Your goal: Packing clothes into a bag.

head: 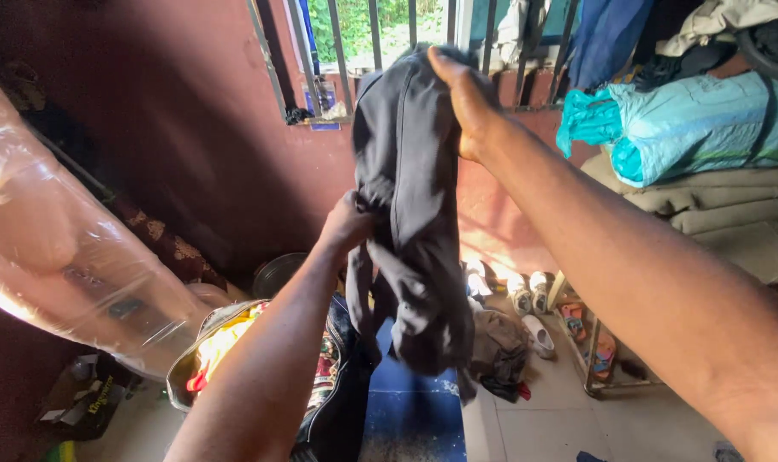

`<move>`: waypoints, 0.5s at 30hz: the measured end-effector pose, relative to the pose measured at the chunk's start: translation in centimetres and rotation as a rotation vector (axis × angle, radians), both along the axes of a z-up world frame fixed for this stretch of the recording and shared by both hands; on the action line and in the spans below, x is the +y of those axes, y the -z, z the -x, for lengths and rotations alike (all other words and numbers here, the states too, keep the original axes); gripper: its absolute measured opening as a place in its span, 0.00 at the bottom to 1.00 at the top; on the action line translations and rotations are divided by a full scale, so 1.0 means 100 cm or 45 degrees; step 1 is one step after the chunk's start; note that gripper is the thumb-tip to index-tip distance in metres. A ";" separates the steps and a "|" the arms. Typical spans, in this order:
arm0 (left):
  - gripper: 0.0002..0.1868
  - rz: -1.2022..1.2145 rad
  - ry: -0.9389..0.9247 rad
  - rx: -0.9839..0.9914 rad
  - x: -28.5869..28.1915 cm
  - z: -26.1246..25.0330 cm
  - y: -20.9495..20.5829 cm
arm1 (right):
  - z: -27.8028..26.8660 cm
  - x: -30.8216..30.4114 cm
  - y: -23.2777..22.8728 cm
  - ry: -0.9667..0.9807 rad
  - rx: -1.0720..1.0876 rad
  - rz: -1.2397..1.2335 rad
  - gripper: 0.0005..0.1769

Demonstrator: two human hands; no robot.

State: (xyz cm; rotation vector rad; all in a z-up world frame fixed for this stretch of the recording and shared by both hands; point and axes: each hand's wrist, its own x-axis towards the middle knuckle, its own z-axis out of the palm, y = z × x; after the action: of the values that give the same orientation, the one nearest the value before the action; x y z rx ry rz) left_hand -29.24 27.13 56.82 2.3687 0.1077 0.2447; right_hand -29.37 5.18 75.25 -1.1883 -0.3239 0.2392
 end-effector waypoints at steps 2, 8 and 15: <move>0.39 0.054 0.193 -0.142 0.013 -0.018 0.015 | 0.004 0.004 -0.003 0.011 0.037 0.267 0.24; 0.19 1.396 0.325 -0.327 0.011 -0.007 -0.016 | -0.020 -0.008 0.046 -0.374 0.119 0.317 0.37; 0.12 1.662 -0.163 -0.748 0.011 -0.030 -0.018 | 0.012 -0.002 0.150 -0.213 0.135 0.622 0.41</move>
State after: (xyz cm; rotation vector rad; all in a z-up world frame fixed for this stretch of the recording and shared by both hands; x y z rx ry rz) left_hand -26.22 28.23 58.66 0.9436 0.0913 0.6705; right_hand -30.54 4.99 60.27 -1.6247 -0.2795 0.5473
